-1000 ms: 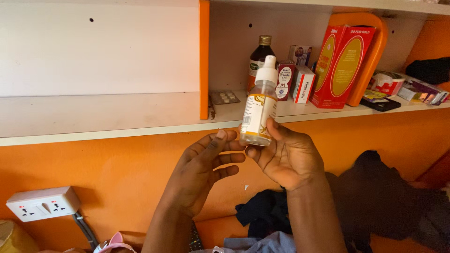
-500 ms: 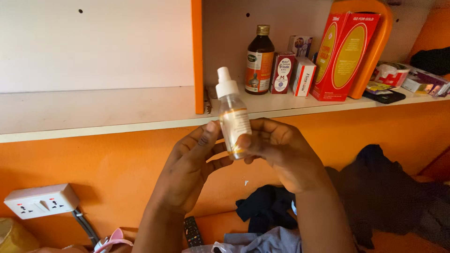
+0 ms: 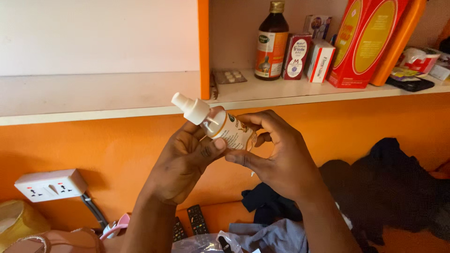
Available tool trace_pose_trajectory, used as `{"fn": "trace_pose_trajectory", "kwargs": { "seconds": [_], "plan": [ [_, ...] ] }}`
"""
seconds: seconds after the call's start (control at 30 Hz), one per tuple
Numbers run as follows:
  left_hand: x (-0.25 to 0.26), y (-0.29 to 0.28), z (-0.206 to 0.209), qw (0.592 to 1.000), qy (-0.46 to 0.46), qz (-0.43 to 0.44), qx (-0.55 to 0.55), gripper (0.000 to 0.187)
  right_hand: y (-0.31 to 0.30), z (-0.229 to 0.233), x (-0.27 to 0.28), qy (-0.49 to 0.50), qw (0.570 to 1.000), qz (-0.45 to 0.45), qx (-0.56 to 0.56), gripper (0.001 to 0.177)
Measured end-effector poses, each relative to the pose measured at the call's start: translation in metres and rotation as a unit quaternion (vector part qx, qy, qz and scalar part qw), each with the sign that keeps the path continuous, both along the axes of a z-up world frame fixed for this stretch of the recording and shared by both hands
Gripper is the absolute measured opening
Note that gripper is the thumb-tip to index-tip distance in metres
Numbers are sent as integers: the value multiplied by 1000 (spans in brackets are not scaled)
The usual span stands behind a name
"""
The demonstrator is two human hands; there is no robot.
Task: The person removes various items from a wall-mounted shelf, including remote controls, a perfume bottle, a plastic bag with a photo, a small black container, a card, a pen, a spray bottle, blister packs, and boxes. They place each item on the surface below the shelf.
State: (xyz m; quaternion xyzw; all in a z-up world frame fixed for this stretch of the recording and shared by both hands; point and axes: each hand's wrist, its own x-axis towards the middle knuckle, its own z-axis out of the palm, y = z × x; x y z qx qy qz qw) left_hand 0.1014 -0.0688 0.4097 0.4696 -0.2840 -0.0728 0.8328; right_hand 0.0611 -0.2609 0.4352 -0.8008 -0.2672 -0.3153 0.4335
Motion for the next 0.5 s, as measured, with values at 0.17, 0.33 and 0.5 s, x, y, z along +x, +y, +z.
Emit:
{"fn": "trace_pose_trajectory", "kwargs": {
  "seconds": [0.17, 0.33, 0.5],
  "plan": [
    [4, 7, -14, 999, 1, -23, -25, 67, 4, -10, -1, -65, 996, -51, -33, 54],
    [4, 12, -20, 1000, -9, -21, -9, 65, 6, -19, -2, -114, 991, -53, -43, 52],
    [3, 15, -22, 1000, -6, -11, 17, 65, 5, -27, 0, -116, 991, -46, -41, 51]
  ]
}}
